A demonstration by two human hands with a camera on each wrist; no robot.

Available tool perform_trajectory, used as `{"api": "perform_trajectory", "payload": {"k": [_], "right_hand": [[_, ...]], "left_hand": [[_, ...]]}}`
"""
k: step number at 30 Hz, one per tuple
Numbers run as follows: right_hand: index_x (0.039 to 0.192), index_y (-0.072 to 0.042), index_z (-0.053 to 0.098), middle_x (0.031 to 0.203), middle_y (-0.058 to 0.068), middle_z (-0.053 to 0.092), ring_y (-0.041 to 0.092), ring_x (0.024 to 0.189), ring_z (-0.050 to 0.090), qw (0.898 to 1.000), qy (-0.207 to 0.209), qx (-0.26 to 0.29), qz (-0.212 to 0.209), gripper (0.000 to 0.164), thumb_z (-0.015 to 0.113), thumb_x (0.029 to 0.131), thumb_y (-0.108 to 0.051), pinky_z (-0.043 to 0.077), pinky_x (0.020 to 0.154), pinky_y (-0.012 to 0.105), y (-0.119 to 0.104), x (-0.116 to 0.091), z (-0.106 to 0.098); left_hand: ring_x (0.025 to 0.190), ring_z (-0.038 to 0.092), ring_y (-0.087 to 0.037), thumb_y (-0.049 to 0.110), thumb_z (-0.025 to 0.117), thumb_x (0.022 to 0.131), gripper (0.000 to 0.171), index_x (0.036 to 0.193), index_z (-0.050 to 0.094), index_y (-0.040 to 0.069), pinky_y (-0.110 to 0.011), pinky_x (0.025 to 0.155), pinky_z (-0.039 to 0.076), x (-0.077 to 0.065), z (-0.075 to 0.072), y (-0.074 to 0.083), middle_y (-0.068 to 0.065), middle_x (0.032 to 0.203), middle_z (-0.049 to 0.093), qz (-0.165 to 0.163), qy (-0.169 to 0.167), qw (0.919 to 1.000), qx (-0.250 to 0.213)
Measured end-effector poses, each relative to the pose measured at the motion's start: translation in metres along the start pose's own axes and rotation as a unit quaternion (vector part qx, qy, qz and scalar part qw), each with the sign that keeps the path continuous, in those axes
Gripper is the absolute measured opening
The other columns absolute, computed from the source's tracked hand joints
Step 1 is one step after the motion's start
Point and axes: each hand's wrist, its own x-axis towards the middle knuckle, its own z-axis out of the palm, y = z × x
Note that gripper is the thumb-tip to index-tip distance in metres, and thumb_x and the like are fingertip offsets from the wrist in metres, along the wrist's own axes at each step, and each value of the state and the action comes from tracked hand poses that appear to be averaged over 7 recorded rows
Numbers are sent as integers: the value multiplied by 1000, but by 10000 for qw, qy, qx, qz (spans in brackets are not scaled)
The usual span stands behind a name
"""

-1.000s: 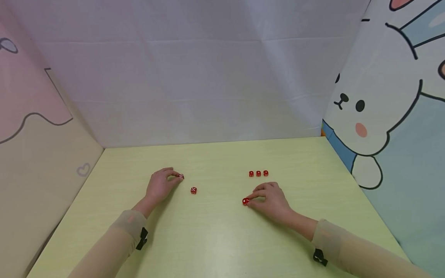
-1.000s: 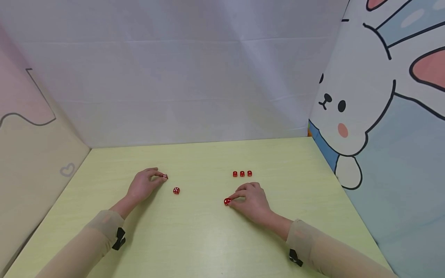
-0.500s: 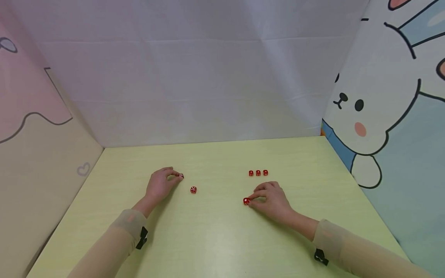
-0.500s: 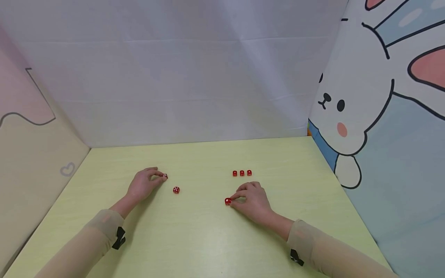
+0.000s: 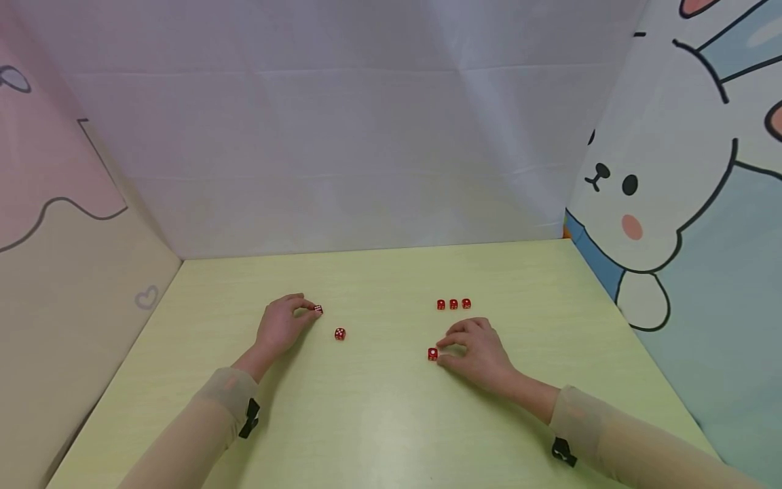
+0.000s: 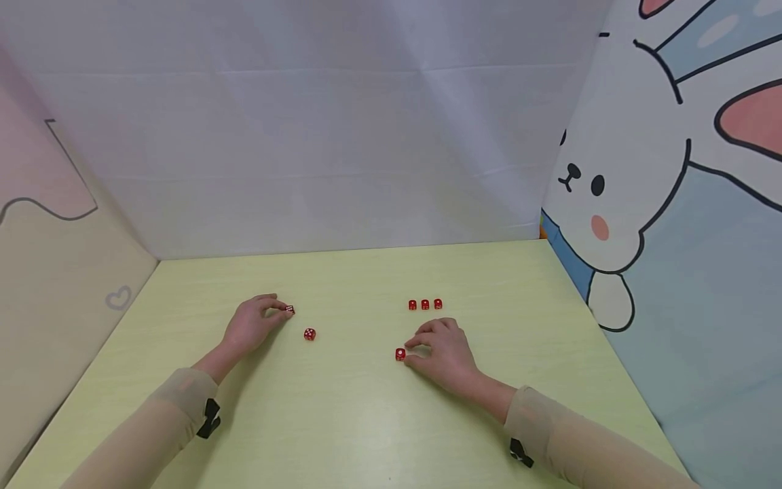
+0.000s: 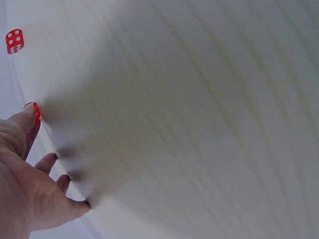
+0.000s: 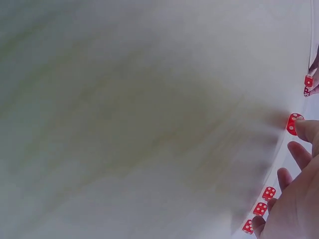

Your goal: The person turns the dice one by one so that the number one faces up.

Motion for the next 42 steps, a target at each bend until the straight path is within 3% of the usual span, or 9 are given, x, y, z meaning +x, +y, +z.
{"api": "perform_trajectory", "payload": {"k": [12,42], "right_hand": [[93,-27,81,112,-3,66,30,118,49,9988,127,-418,-240,17,88,79,-32,42,100,52,-7,4,1],[87,-29,81,112,-2,66,30,119,48,9981,278,-483,-254,9,87,80,-31,41,102,55,-7,6,-1]], "left_hand": [[138,42,-50,29,69,100,30,114,75,4,-63,116,28,1,1,-2,-27,145,54,14,10,10000,-28],[137,43,-50,29,69,99,30,114,75,3,-63,116,30,-1,5,-5,-26,145,54,50,41,9999,-77]]}}
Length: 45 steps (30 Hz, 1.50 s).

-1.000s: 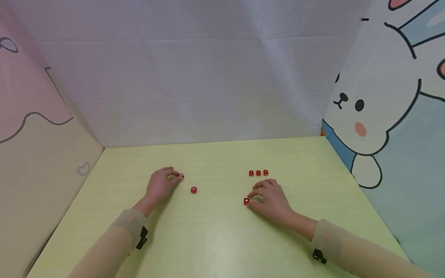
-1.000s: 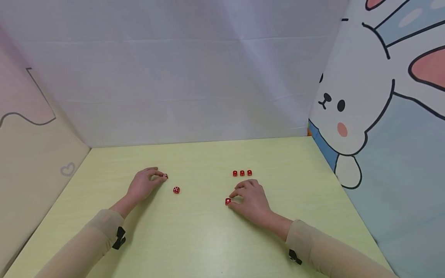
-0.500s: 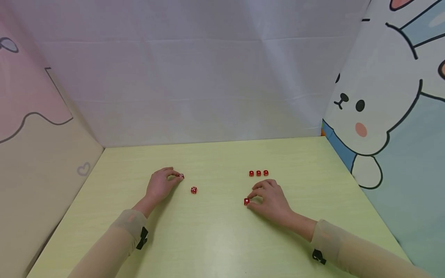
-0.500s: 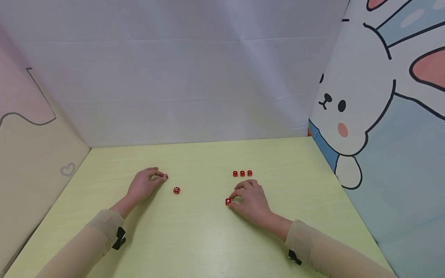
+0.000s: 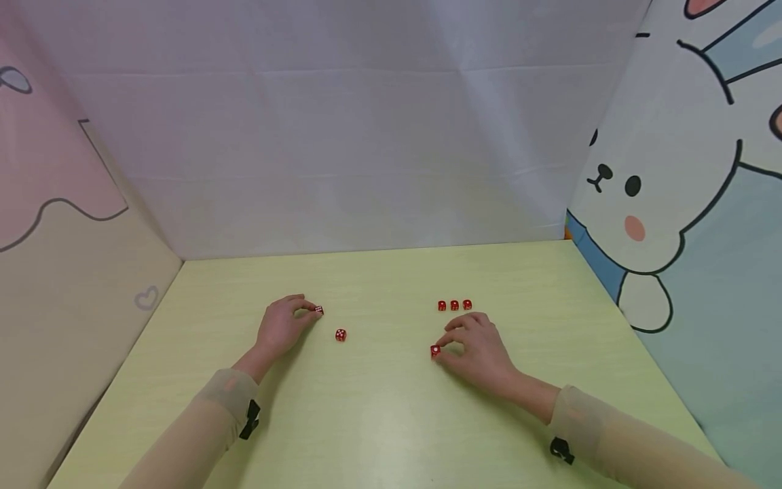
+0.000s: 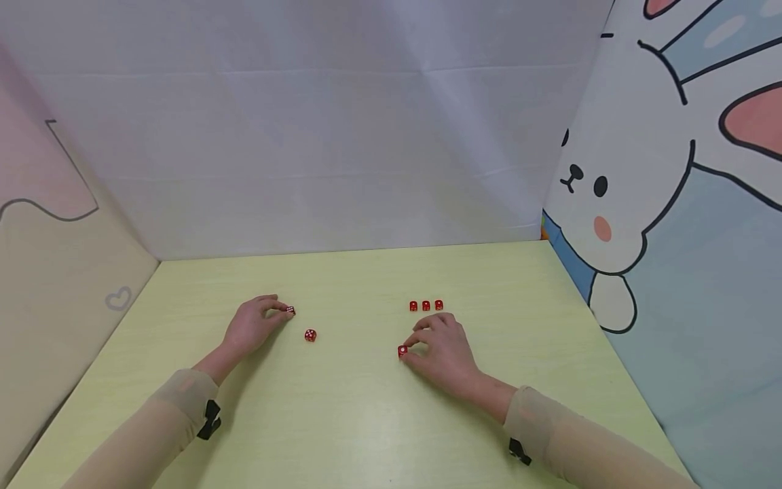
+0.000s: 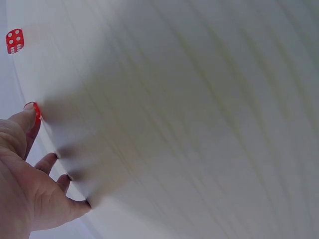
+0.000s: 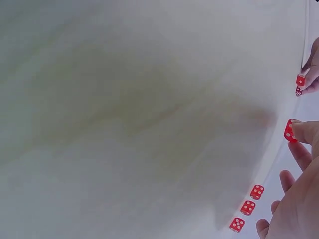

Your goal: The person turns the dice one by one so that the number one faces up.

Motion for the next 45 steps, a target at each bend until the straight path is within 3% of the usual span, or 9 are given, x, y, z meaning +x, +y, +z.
{"api": "perform_trajectory", "payload": {"k": [10,20,32,45], "right_hand": [[89,-29,81,114,-2,66,31,120,48,9999,152,-10,-22,13,88,81,-33,42,101,55,5,4,-16],[93,-24,82,117,3,66,33,122,46,9994,242,73,249,13,88,82,-30,40,101,56,17,-3,-34],[99,-19,83,120,11,65,38,124,42,9979,281,73,586,14,84,87,-25,38,101,59,48,-6,-57],[105,-10,81,121,17,63,43,123,42,9971,498,28,570,20,82,89,-21,34,102,60,84,16,-62]], "left_hand": [[137,43,-51,29,69,100,30,114,75,3,-63,116,28,-1,-1,1,-27,145,54,-23,1,10000,54],[138,43,-50,29,69,100,30,114,75,3,-63,116,29,-1,0,2,-26,145,53,-15,-12,10000,-21],[139,42,-49,30,69,99,32,115,75,3,-62,117,27,-2,0,1,-25,146,53,-37,-14,10000,-44],[138,42,-49,30,69,100,30,115,75,4,-63,117,27,-1,1,-1,-25,146,53,-40,-15,10000,-63]]}}
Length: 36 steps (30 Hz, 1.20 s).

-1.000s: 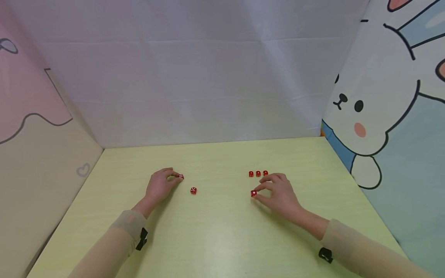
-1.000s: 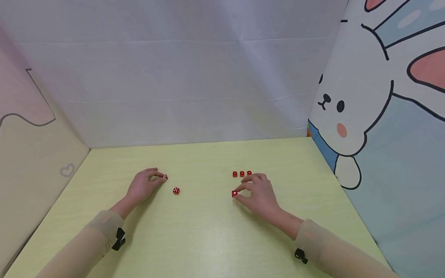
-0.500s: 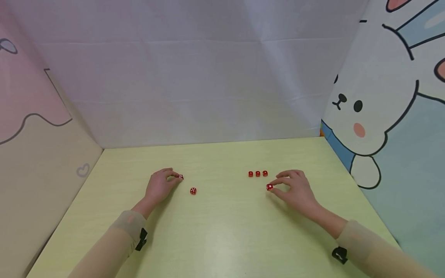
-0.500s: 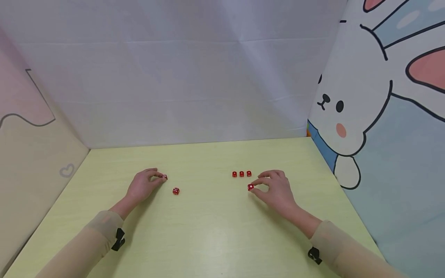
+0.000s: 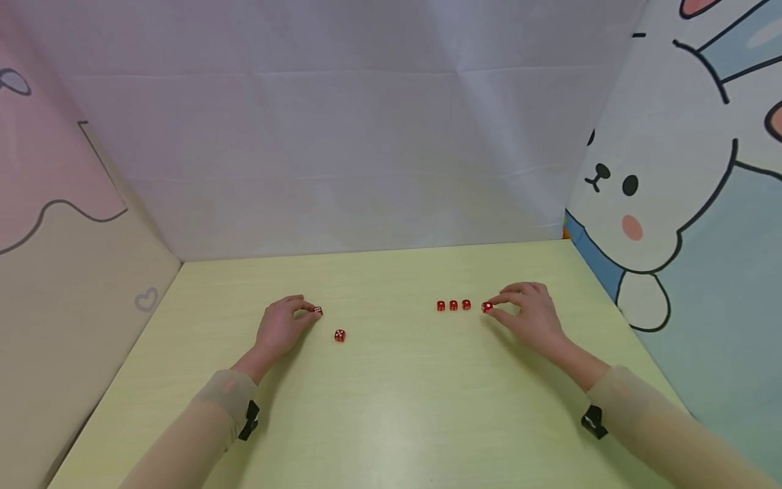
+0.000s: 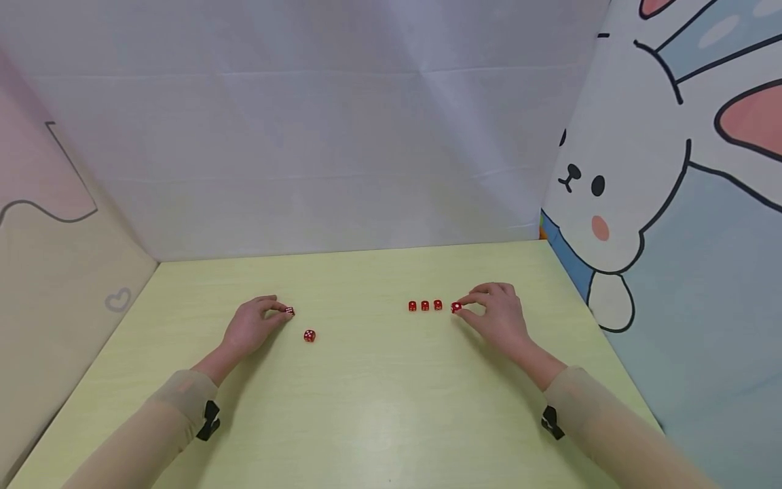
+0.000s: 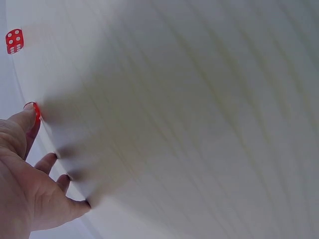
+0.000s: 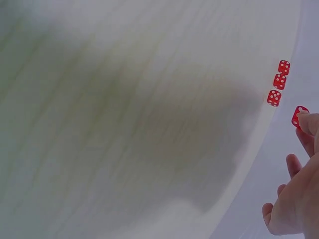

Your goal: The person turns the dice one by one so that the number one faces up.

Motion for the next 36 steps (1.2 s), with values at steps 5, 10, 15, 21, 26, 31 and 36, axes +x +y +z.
{"api": "perform_trajectory", "payload": {"k": [5,10,15,21,26,31,36], "right_hand": [[107,-11,81,121,18,63,44,122,42,9999,-10,-120,0,21,81,90,-23,34,102,60,6,11,4],[108,-11,80,122,19,63,45,124,41,9996,-138,-209,117,23,79,91,-26,33,103,61,9,20,8],[110,-11,80,123,18,62,46,126,39,9986,-316,-276,307,26,79,91,-30,33,103,63,11,25,13],[110,-11,80,123,19,62,47,128,38,9975,-443,-274,471,26,78,92,-30,32,104,64,13,28,17],[111,-12,80,123,18,62,47,129,37,9967,-537,-281,532,26,76,94,-31,32,103,64,15,29,21],[111,-13,80,124,18,61,46,130,36,9963,-581,-264,575,25,75,94,-30,32,103,64,15,29,23],[112,-12,80,124,18,61,47,130,36,9962,-595,-276,568,26,75,94,-30,32,103,65,15,29,24]], "left_hand": [[138,43,-48,30,69,100,30,114,75,4,-62,117,29,0,0,-1,-25,146,54,-4,15,10000,-8],[139,42,-48,30,69,99,31,114,75,4,-61,116,31,0,0,0,-25,146,54,-48,-6,10000,-61],[139,42,-48,31,69,99,31,114,75,4,-61,116,31,0,0,1,-25,146,53,-78,-23,9999,-80],[139,42,-48,30,69,100,31,114,75,4,-61,116,31,0,0,0,-25,146,54,-53,-12,10000,-27],[138,42,-48,30,69,100,30,114,75,4,-62,116,31,0,0,0,-25,146,54,-30,-4,10000,6],[138,43,-49,31,69,99,30,113,75,4,-62,116,30,0,0,1,-25,146,54,-40,0,10000,21],[139,42,-48,31,69,99,31,113,75,4,-62,116,30,0,0,1,-25,146,54,-81,-16,10000,9]]}}
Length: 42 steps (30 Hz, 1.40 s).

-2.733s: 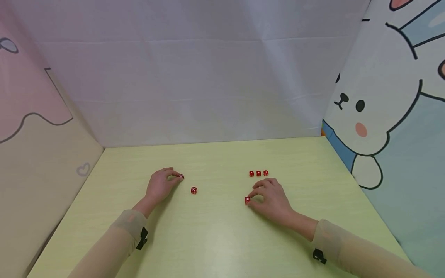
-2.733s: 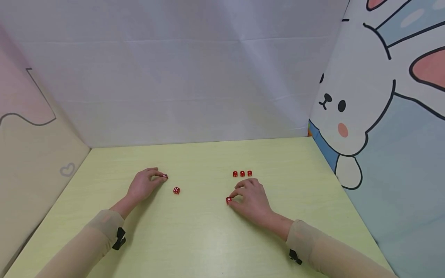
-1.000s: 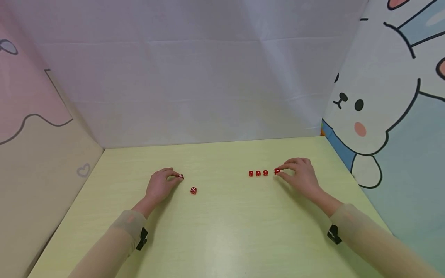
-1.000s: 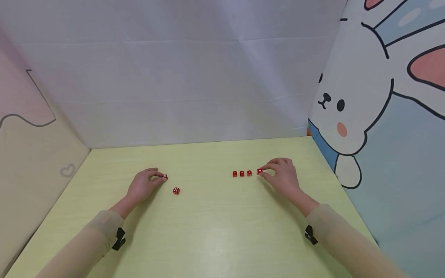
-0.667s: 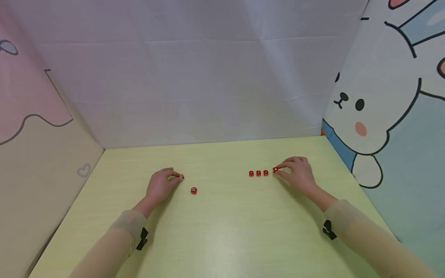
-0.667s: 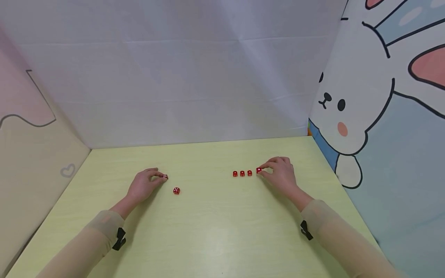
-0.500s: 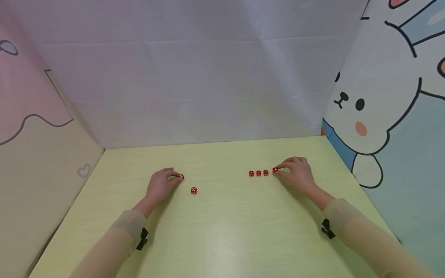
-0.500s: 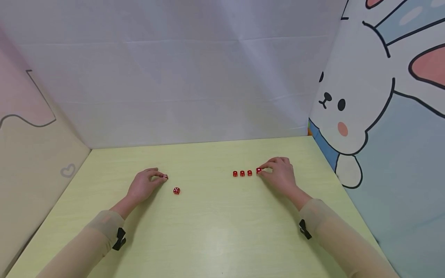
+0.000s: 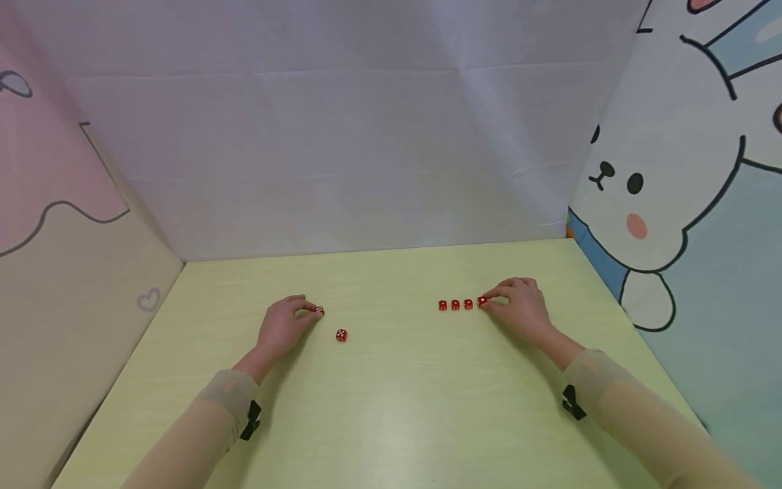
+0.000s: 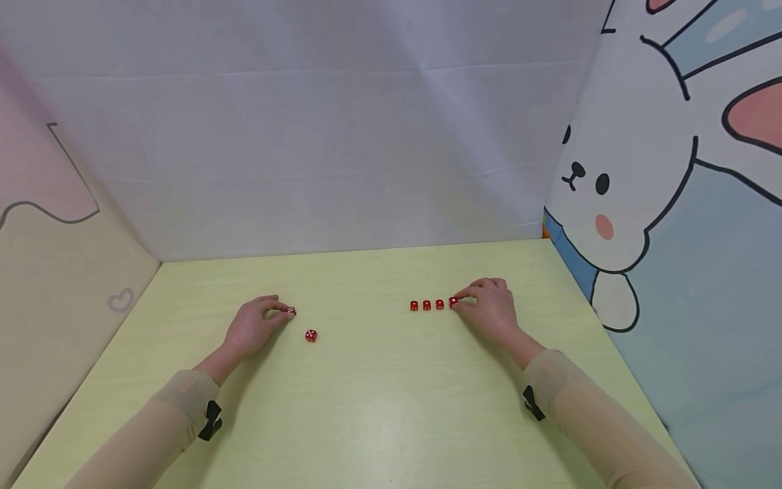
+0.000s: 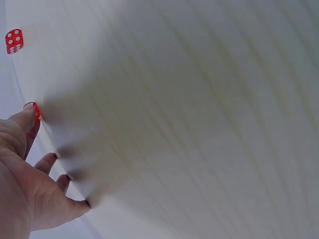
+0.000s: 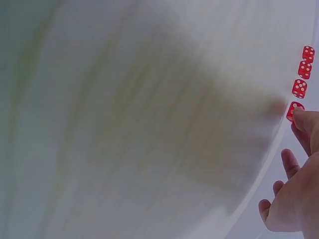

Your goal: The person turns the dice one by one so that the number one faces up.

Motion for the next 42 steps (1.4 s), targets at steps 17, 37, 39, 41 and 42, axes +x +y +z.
{"api": "perform_trajectory", "payload": {"k": [17,37,39,41,42], "right_hand": [[112,-12,80,124,19,62,48,130,36,10000,-33,73,-26,25,75,94,-30,31,103,67,1,-3,0],[118,-7,76,128,21,61,48,129,37,9998,121,171,-67,32,75,93,-28,31,104,65,-3,-9,-10],[118,-7,76,128,22,61,48,128,38,9997,164,175,-109,31,75,94,-27,31,104,65,-4,-10,-12],[118,-7,76,127,22,61,48,128,38,9995,202,191,-164,31,75,94,-26,31,104,65,-4,-11,-13],[118,-7,76,127,22,61,48,128,38,9994,226,190,-193,30,75,94,-25,32,104,65,-4,-11,-13]], "left_hand": [[139,42,-48,30,69,99,30,113,75,4,-62,116,31,-1,-1,0,-25,146,54,10,49,10000,0],[139,42,-48,30,69,99,30,113,75,4,-62,116,30,-1,-3,3,-24,146,54,-25,6,10000,-7],[139,42,-48,30,69,99,30,113,75,4,-62,116,31,-1,-3,3,-24,146,54,-28,1,10000,-10],[138,43,-48,30,69,99,30,113,75,4,-62,116,31,-1,-3,3,-25,146,54,-12,6,10000,2],[138,43,-48,31,70,99,30,112,75,4,-62,116,31,-1,-3,3,-24,146,54,-23,6,10000,-11]]}}
